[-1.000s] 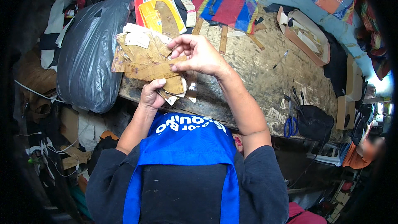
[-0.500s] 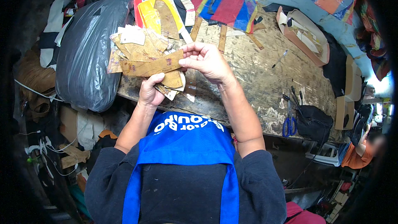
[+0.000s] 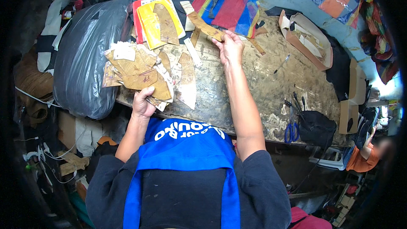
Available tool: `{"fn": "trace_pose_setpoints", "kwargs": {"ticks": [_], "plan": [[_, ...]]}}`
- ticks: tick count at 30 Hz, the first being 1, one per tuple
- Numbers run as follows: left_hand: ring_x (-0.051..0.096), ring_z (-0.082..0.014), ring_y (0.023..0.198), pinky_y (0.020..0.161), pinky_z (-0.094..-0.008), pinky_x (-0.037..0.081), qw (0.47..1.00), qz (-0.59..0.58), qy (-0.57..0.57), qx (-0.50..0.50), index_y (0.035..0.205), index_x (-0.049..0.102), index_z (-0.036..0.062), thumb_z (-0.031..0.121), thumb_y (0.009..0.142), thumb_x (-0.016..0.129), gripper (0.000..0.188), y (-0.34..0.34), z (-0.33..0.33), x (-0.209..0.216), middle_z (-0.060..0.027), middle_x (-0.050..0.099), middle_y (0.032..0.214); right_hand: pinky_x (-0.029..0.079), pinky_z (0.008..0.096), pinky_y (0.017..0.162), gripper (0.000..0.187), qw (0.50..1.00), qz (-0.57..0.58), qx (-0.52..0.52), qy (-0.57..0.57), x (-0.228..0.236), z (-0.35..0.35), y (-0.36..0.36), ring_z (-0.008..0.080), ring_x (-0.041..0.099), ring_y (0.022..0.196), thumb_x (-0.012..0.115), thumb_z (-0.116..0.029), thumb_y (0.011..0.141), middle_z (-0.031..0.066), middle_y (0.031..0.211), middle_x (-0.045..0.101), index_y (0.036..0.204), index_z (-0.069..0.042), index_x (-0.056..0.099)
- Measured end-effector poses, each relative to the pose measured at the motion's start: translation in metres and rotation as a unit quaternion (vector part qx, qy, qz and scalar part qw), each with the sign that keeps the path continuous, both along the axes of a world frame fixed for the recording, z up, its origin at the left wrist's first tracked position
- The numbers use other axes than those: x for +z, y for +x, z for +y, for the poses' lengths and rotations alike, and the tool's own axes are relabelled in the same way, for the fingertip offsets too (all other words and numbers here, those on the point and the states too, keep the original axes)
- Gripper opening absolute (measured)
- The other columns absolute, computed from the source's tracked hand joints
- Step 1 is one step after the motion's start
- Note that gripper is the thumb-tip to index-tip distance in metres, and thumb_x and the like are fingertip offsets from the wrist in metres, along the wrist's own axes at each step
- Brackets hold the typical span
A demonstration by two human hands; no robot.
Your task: The person opens a small box and removes papers and cardboard pieces, then places them on the table. They handle a colorful woven bag and continue to sort through various cardboard templates and papers, arranging them on the work surface.
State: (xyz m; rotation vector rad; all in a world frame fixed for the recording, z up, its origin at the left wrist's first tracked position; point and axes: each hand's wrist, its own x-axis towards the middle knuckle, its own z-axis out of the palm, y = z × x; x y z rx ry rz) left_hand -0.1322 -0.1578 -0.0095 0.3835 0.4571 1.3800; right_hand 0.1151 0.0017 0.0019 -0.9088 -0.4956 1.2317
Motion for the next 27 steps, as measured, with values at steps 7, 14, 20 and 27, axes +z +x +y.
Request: {"fn": "trace_pose_setpoints", "kwargs": {"ticks": [7,14,20,27], "plan": [[0.051,-0.0328,0.113,0.096,-0.0479,0.042,1.000,0.011,0.002,0.016,0.131,0.035,-0.0003,-0.004,0.073,0.058,0.062,-0.010,0.000,-0.009,-0.0167,0.050,0.122,0.054,0.0301,0.059,0.027,0.950,-0.254,0.103,-0.149,-0.036,0.000,-0.026,0.0216,0.061,0.072,0.063,0.001,0.074,0.0101,0.079,0.055,0.096,0.005,0.049],[0.048,-0.0393,0.114,0.098,-0.0533,0.039,0.998,0.052,-0.023,0.022,0.133,0.030,-0.0012,0.000,0.072,0.057,0.067,-0.010,0.002,-0.007,-0.0199,0.047,0.124,0.050,0.0352,0.068,0.032,0.746,-0.640,0.129,-0.131,-0.031,-0.006,-0.042,0.0282,0.064,0.070,0.080,-0.016,0.057,0.0184,0.076,0.065,0.079,0.001,0.065],[0.051,-0.0357,0.112,0.097,-0.0493,0.041,1.000,0.019,0.002,-0.018,0.131,0.031,-0.0024,-0.002,0.073,0.059,0.065,-0.012,0.000,-0.007,-0.0187,0.049,0.123,0.039,0.0229,0.044,0.011,0.877,-0.398,0.260,-0.070,0.006,0.031,-0.057,0.0080,0.054,0.053,0.073,-0.008,0.074,0.0050,0.061,0.060,0.076,0.000,0.066],[0.050,-0.0385,0.113,0.097,-0.0508,0.041,0.999,0.025,-0.017,-0.018,0.132,0.031,-0.0011,-0.001,0.072,0.059,0.066,-0.012,0.002,-0.010,-0.0195,0.048,0.122,0.051,0.0360,0.071,0.049,0.667,-0.715,0.157,-0.140,0.040,0.069,-0.082,0.0322,0.065,0.082,0.080,-0.038,0.063,0.0193,0.086,0.066,0.084,0.004,0.065]]}}
